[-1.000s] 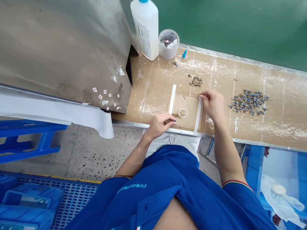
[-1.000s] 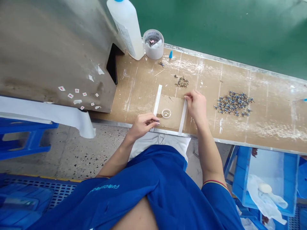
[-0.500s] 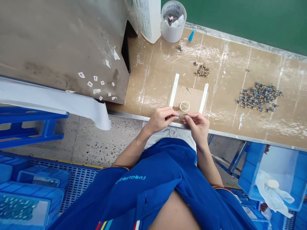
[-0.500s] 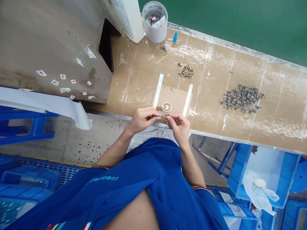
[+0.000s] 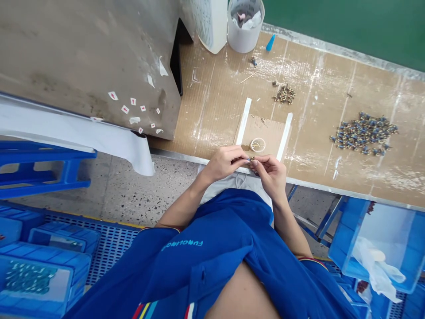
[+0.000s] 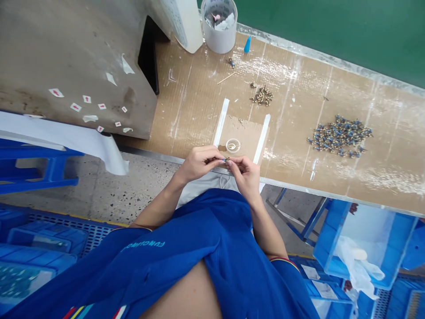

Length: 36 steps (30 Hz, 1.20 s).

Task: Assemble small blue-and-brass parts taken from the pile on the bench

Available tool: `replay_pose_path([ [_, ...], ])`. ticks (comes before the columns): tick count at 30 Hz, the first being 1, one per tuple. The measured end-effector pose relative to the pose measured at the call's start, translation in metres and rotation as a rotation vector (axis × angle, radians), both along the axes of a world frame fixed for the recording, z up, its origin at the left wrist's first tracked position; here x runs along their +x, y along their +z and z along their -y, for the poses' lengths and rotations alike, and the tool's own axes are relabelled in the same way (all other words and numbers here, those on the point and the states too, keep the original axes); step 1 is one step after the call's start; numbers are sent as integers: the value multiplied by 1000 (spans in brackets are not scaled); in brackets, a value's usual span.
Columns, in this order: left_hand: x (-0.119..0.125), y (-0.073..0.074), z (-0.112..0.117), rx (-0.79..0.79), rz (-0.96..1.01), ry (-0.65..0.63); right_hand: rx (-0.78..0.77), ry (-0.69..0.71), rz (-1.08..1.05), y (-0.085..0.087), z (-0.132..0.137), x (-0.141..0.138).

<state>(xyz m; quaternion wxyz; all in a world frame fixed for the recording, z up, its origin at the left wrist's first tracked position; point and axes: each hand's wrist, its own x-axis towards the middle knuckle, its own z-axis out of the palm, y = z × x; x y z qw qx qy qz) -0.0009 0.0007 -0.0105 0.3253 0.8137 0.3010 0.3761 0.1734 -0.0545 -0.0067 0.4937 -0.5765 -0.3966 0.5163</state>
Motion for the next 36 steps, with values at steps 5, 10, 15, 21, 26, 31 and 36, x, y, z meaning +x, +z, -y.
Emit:
replay_pose_path([
  [5,0,-2,0,-26,-8,-18,3,42,58,-1,1,0],
  [10,0,-1,0,-74,-3,-20,20,54,111,-1,3,-4],
  [15,-3,1,-1,-55,10,-72,33,169,83,1,2,1],
  [21,-2,0,-1,-119,-28,-65,75,162,131,-6,3,-5],
  [26,-4,2,-1,-176,23,-46,127,-41,149,-10,7,-22],
  [31,-6,2,-3,-111,61,-73,64,17,51,-5,5,-14],
  [36,-5,7,-5,-85,15,-56,36,28,17,-4,4,-7],
])
